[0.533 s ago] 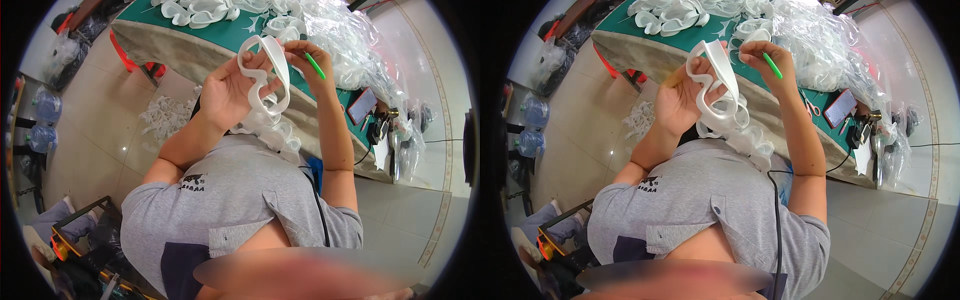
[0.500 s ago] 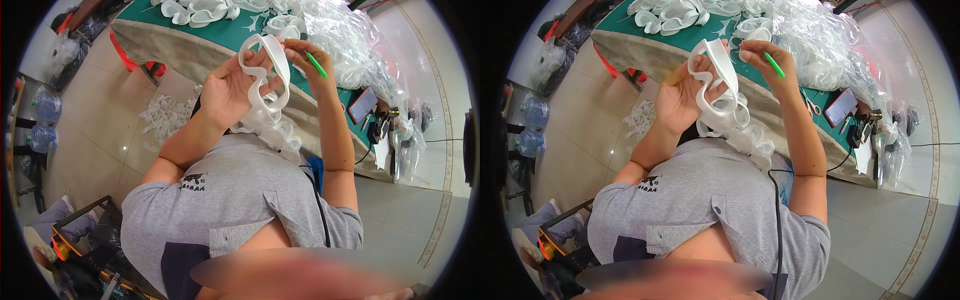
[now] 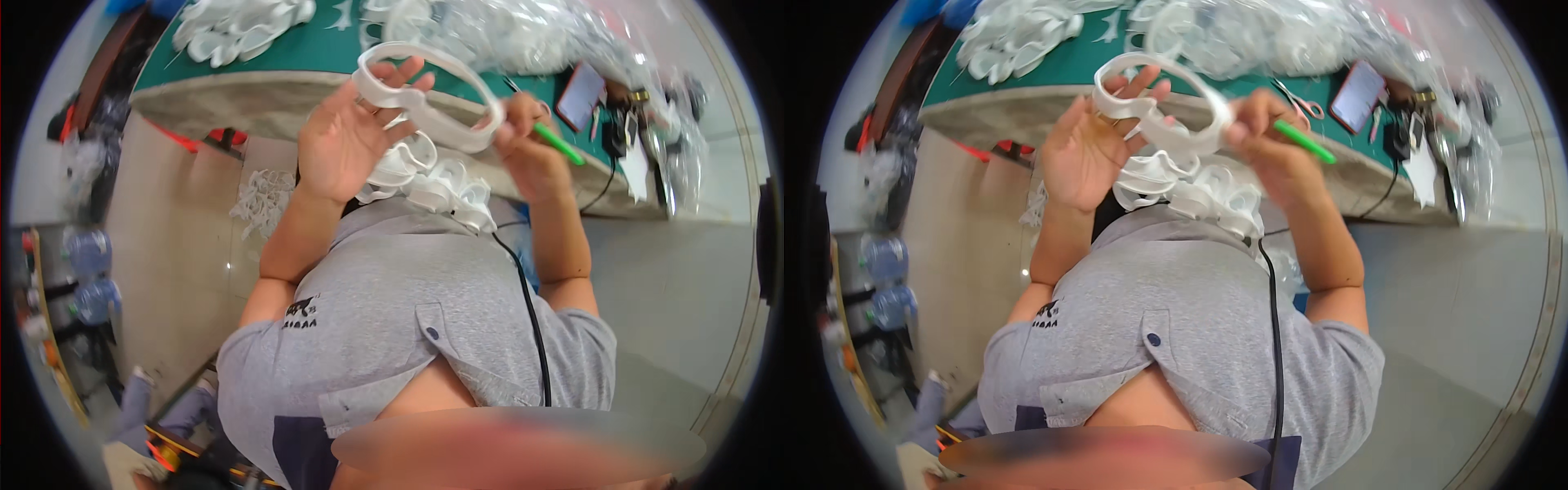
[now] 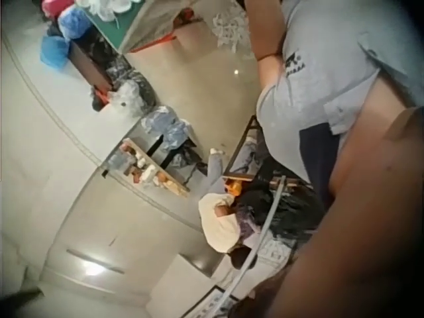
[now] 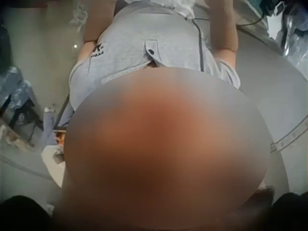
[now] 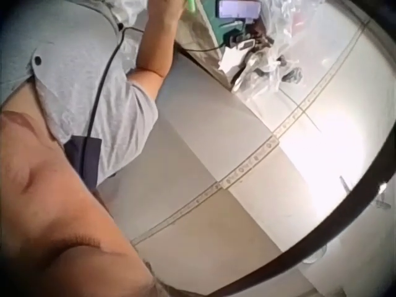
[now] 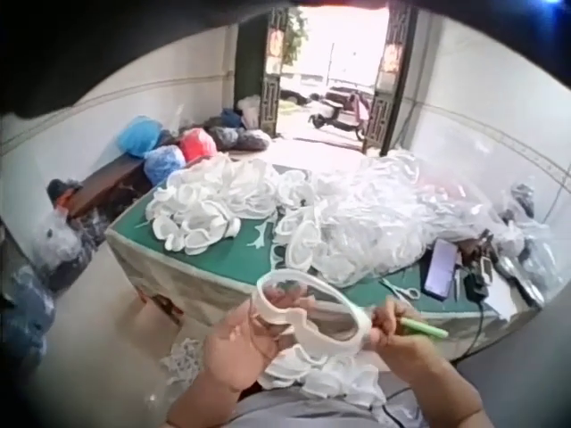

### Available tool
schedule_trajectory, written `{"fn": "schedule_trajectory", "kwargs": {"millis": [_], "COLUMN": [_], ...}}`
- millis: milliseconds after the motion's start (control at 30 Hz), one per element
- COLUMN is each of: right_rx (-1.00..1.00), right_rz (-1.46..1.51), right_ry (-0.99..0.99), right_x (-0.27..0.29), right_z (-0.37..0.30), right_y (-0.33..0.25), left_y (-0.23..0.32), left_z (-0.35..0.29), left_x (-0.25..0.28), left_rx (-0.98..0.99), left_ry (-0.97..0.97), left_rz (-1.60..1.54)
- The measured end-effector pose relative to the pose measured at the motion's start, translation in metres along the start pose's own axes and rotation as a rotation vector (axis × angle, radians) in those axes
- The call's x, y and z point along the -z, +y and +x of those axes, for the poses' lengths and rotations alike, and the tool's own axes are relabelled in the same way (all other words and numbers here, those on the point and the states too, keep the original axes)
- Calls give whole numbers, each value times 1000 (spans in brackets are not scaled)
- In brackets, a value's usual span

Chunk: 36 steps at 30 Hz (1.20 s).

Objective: Assembling white plastic ribbon-like parts into a larger decorative structure using a green tool to assist in joining pieces.

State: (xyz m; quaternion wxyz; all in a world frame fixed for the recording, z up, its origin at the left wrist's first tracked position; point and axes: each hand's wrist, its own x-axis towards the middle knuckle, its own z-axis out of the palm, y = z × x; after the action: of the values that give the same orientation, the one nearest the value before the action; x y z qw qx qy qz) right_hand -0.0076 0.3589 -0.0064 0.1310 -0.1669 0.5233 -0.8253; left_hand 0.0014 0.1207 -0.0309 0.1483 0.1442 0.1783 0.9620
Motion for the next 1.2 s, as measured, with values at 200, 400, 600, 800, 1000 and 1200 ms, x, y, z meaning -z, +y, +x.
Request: {"fn": "schedule_trajectory", "kwargs": {"millis": [200,400,600,800,1000,1200], "right_rx": [616,40,-349,-655,-707,-490], "right_rz": [-384,-674,-631,-1048,-911,-1013], "right_ry": [290,661,714,458,633,709], "right_x": [58,105,157,204,222,146], "right_z": [-76,-164,-221,-252,-263,-184], "right_y": [-78,-73,-15,49,20,-39], "left_y": [-10,-4,-8,-3,6,20], "left_z": [1,8,5,6,10,7], "left_x": [8,12,29,17,15,33], "left_rx": [187,-13,130,203,147,-137], "left_ry": [67,11,-100,23,164,226], "left_rz": [1318,1734,1982,1979,1983,1920]}}
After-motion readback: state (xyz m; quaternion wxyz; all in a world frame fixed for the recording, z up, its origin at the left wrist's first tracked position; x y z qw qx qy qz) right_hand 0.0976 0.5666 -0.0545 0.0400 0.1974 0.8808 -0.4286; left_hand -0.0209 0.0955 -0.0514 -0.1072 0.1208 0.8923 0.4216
